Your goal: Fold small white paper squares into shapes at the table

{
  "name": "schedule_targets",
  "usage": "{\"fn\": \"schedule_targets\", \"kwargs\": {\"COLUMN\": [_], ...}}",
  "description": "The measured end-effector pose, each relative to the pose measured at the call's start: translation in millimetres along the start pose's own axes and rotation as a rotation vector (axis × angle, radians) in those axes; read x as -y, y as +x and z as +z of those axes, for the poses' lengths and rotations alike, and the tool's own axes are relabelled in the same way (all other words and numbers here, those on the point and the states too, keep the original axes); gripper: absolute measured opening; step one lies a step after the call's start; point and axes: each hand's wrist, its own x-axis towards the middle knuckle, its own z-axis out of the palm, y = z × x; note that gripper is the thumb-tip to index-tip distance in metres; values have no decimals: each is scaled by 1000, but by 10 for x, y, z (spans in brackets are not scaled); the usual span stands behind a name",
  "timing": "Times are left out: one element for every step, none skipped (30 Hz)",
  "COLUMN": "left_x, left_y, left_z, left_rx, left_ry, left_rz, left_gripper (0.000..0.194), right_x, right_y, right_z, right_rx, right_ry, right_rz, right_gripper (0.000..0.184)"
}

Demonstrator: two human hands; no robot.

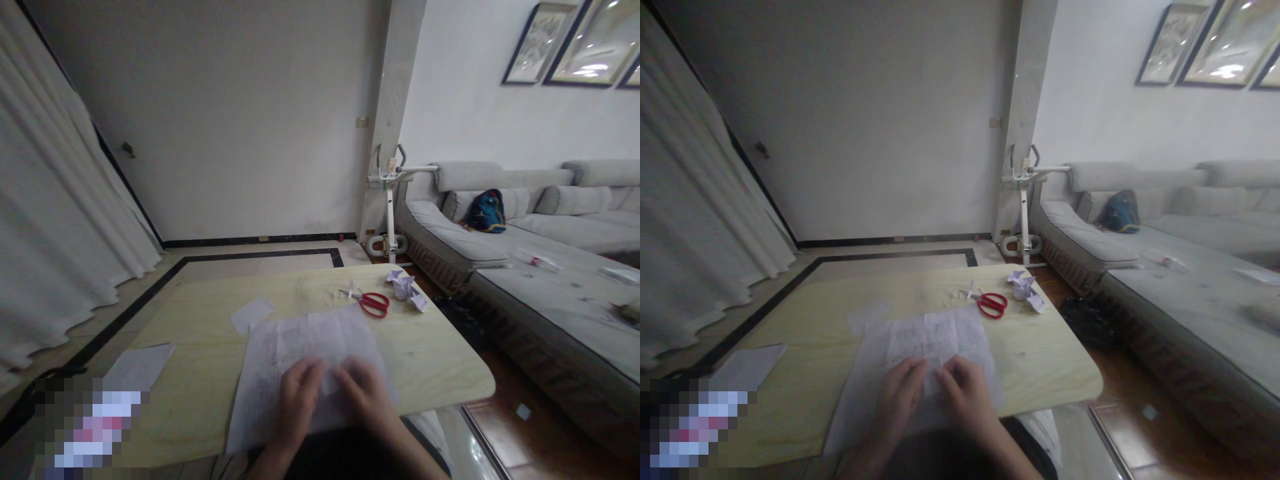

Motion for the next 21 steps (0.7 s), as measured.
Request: {"fn": "schedule_targets", "kwargs": {"left_x": [-3, -6, -9, -12, -14, -16, -18, -18, -18, -17, -13, -6, 4, 19, 39, 62, 87, 112, 134, 151, 162], "left_y": [0, 0, 1, 2, 3, 5, 6, 8, 9, 11, 13, 15, 16, 18, 21, 24, 26, 29, 31, 31, 29], "left_z": [2, 4, 5, 5, 4, 3, 0, -2, -4, -5, -6, -7, -7, -7, -6, -5, -3, 0, 4, 8, 12], "left_rx": [-4, -8, -12, -16, -23, -32, -43, -55, -62, -68, -69, -65, -63, -60, -57, -49, -37, -30, -24, -20, -21], "left_ry": [-7, -14, -22, -30, -38, -44, -46, -48, -48, -51, -56, -62, -69, -75, -79, -78, -73, -67, -59, -50, -42], "left_rz": [-3, -11, -19, -26, -31, -29, -21, -10, 0, 10, 18, 21, 19, 15, 9, 2, -3, -3, 3, 11, 20], "left_gripper": [35, 35, 35, 35, 35, 34, 34, 32, 31, 31, 30, 30, 30, 30, 31, 33, 34, 35, 35, 35, 35], "right_x": [2, 6, 11, 18, 23, 26, 26, 21, 11, -5, -26, -51, -79, -108, -136, -162, -184, -202, -215, -222, -225], "right_y": [1, 2, 2, 3, 3, 3, 2, 0, -4, -8, -13, -19, -26, -34, -41, -47, -52, -54, -54, -51, -46], "right_z": [0, 0, 0, 0, 0, 0, -1, -1, -1, -1, 0, 3, 6, 10, 14, 19, 23, 28, 31, 33, 35], "right_rx": [-2, -2, -2, 1, 7, 17, 34, 52, 71, 85, 91, 87, 75, 58, 41, 23, 4, -15, -37, -54, -67], "right_ry": [6, 10, 9, 2, -10, -28, -48, -68, -85, -99, -110, -119, -127, -133, -135, -134, -131, -127, -120, -110, -98], "right_rz": [2, 4, 6, 9, 9, 6, 0, -10, -21, -33, -44, -54, -67, -80, -94, -110, -122, -129, -130, -126, -119], "right_gripper": [36, 36, 37, 38, 39, 40, 40, 41, 41, 40, 40, 39, 38, 37, 37, 38, 39, 41, 42, 44, 45]}}
